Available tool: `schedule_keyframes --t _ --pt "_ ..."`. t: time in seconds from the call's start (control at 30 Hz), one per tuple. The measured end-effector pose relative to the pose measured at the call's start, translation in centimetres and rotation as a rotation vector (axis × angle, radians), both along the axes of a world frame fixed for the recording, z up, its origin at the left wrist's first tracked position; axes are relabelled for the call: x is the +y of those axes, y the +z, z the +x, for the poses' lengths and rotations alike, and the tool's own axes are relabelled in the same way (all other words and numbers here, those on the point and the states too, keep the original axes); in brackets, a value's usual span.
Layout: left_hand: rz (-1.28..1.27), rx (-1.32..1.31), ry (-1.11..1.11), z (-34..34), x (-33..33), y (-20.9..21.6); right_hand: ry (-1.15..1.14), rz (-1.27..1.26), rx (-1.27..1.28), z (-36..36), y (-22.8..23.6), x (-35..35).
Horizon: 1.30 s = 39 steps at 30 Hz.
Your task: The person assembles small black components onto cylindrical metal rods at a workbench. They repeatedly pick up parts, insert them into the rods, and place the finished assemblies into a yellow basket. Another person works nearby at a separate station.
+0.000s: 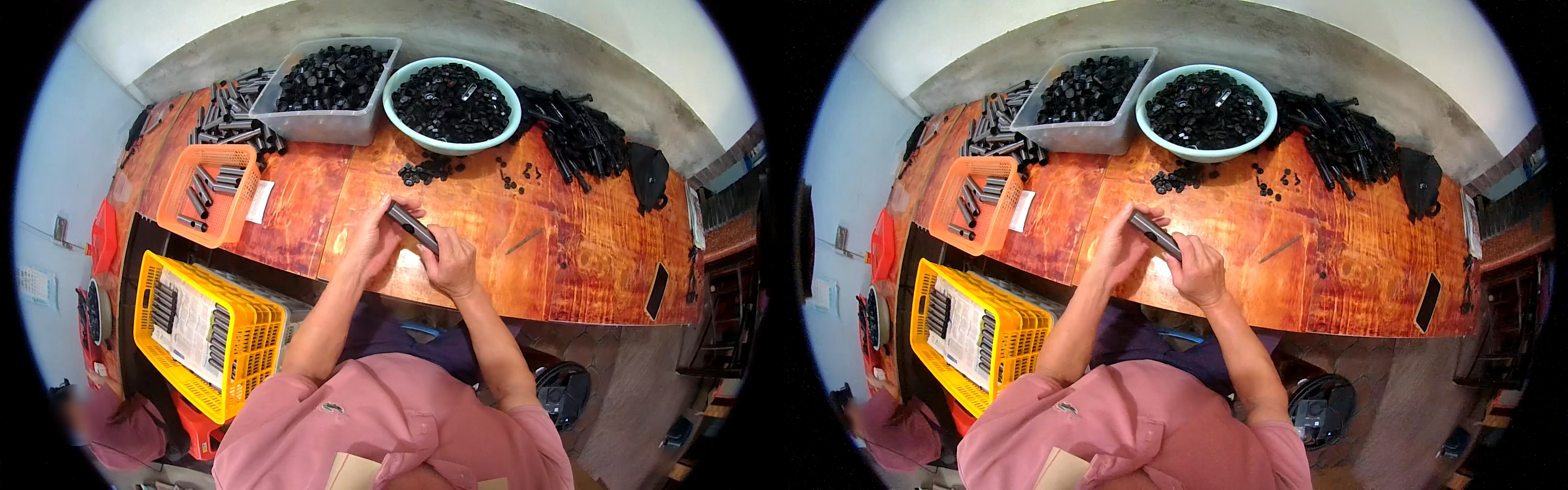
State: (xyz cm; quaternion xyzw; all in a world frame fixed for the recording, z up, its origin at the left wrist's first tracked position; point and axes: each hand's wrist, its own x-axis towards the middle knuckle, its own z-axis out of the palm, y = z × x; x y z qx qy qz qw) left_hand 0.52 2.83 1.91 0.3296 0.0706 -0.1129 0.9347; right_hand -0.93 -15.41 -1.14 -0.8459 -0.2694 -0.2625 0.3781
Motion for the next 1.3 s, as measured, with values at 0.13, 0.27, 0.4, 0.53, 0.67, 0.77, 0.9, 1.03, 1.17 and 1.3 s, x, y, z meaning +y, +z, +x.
schedule_keyframes --t 0.13,0.27,0.4,0.53,0.67,0.77,0.9,1.03,1.17,1.3 --pt "-0.239 0.064 -0.080 -0.2 -2.0 -0.6 -0.027 0.025 -0.008 -0.2 0.1 0.0" --pt "-0.214 0.027 -0.146 -0.6 -2.7 1.4 -0.081 0.093 0.081 -1.6 1.4 0.0" --pt "-0.208 -0.027 -0.235 -0.9 -2.1 3.2 -0.066 0.222 0.212 -3.2 4.4 0.5" --pt "-0.175 -0.142 -0.317 -1.4 -1.6 4.6 0.011 0.471 0.421 -4.8 6.3 1.1" --pt "-0.277 -0.261 -0.398 -1.8 -1.3 4.5 0.141 0.700 0.665 -6.0 6.3 1.0" --pt "-0.307 -0.290 -0.382 -2.4 -1.6 4.5 0.239 0.943 0.971 -6.9 7.8 0.8" --pt "-0.223 -0.080 -0.311 -3.3 -2.0 6.9 0.104 0.714 0.835 -7.1 6.6 0.9" --pt "-0.227 -0.034 -0.056 -1.9 -2.0 3.6 -0.115 0.334 0.461 -6.3 6.5 2.8" --pt "0.087 -0.093 0.286 -1.9 -2.5 2.8 -0.115 0.282 0.394 -4.7 6.8 2.7" --pt "0.295 -0.208 0.226 -2.7 -1.6 3.1 0.009 0.437 0.612 -4.8 6.2 2.4"
